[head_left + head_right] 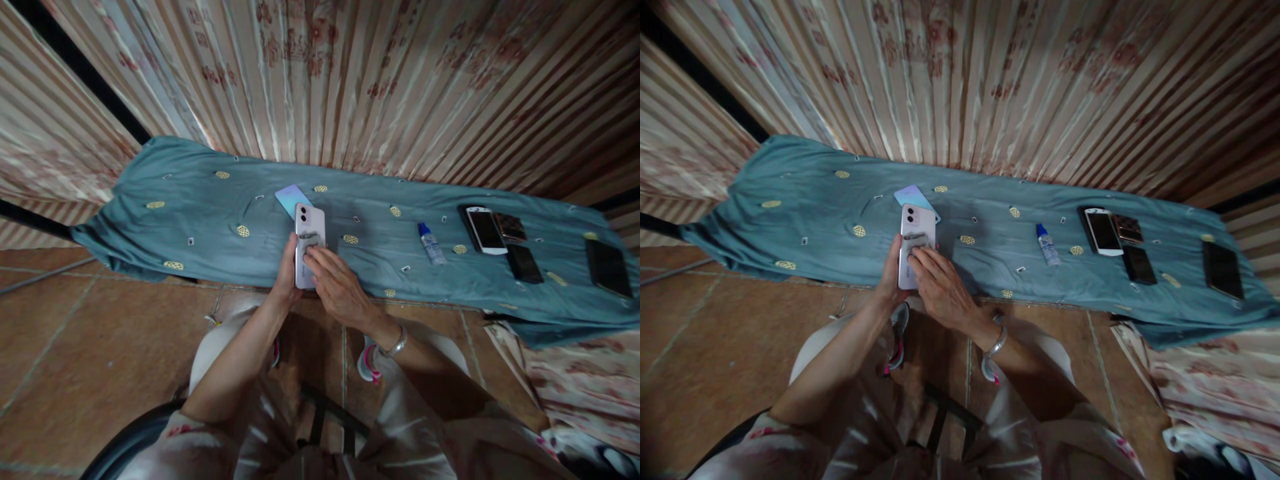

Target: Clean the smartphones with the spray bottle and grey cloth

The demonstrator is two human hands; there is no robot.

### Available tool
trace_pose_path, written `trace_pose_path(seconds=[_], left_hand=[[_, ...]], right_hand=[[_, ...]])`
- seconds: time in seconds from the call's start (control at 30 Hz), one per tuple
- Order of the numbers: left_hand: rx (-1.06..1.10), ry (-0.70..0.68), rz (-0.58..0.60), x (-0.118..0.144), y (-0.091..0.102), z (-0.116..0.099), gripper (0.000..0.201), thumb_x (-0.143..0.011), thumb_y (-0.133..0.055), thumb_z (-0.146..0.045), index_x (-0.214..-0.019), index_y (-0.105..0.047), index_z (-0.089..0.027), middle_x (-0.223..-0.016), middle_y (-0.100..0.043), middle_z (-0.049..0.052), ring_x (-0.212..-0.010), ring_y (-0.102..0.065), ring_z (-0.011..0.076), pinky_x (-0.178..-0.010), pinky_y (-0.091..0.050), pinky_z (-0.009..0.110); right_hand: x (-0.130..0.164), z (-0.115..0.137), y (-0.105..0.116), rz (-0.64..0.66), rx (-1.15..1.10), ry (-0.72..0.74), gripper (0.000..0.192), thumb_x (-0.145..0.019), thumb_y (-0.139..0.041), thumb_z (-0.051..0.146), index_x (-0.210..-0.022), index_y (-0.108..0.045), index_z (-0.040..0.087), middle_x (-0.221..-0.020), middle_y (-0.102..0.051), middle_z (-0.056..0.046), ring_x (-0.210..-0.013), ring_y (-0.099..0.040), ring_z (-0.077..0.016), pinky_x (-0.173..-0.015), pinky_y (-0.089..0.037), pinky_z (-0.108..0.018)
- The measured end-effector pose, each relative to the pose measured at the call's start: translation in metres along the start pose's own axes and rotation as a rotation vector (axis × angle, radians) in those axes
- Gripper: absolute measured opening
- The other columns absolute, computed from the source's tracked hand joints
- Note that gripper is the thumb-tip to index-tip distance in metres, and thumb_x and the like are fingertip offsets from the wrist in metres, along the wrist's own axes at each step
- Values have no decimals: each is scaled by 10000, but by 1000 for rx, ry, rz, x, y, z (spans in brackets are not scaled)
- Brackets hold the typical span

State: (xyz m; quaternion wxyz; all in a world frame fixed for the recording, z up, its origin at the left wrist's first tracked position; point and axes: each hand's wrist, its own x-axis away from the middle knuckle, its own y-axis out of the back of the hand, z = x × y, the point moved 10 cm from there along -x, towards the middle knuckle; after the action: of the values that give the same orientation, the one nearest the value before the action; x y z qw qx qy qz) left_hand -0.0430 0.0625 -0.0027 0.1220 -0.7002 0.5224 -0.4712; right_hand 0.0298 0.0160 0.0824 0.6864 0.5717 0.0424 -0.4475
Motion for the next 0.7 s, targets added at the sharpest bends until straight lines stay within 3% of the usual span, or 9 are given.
trace_pose_path(seconds=[0.13, 0.3, 0.5, 0.7], left_hand=[[-16, 83, 9, -3, 3, 7, 596, -1054, -297, -509, -878, -717, -125, -673, -713, 50, -571, -665, 121, -605, -557, 201], [-12, 192, 67, -5, 7, 14, 656, -1013, -323, -608, -954, -769, -129, -630, -709, 73, -523, -649, 158, -568, -566, 263], [-46, 79, 77, -5, 11, -3, 599, -958, -436, -636, -1063, -771, -151, -743, -766, 71, -576, -682, 153, -603, -583, 263], [-34, -33, 66, -5, 6, -17, 623, -1006, -342, -598, -1124, -716, -114, -797, -774, 86, -592, -714, 173, -594, -590, 277]], right_hand=[[0, 15, -2, 13, -13, 53, 437, -1038, -387, 152, -1451, -501, 65, -1462, -578, -195, -1469, -437, -269, -1194, -458, -476], [5, 27, -6, 90, -28, 90, 460, -1033, -393, 142, -1481, -477, 82, -1502, -550, -187, -1491, -407, -271, -1196, -450, -484], [12, 33, -7, 146, -6, 121, 465, -1029, -388, 132, -1480, -485, 72, -1477, -579, -179, -1476, -422, -252, -1189, -446, -460], [20, 19, -7, 151, -8, 85, 477, -1027, -386, 153, -1491, -488, 104, -1472, -587, -176, -1447, -462, -255, -1180, -445, -466]])
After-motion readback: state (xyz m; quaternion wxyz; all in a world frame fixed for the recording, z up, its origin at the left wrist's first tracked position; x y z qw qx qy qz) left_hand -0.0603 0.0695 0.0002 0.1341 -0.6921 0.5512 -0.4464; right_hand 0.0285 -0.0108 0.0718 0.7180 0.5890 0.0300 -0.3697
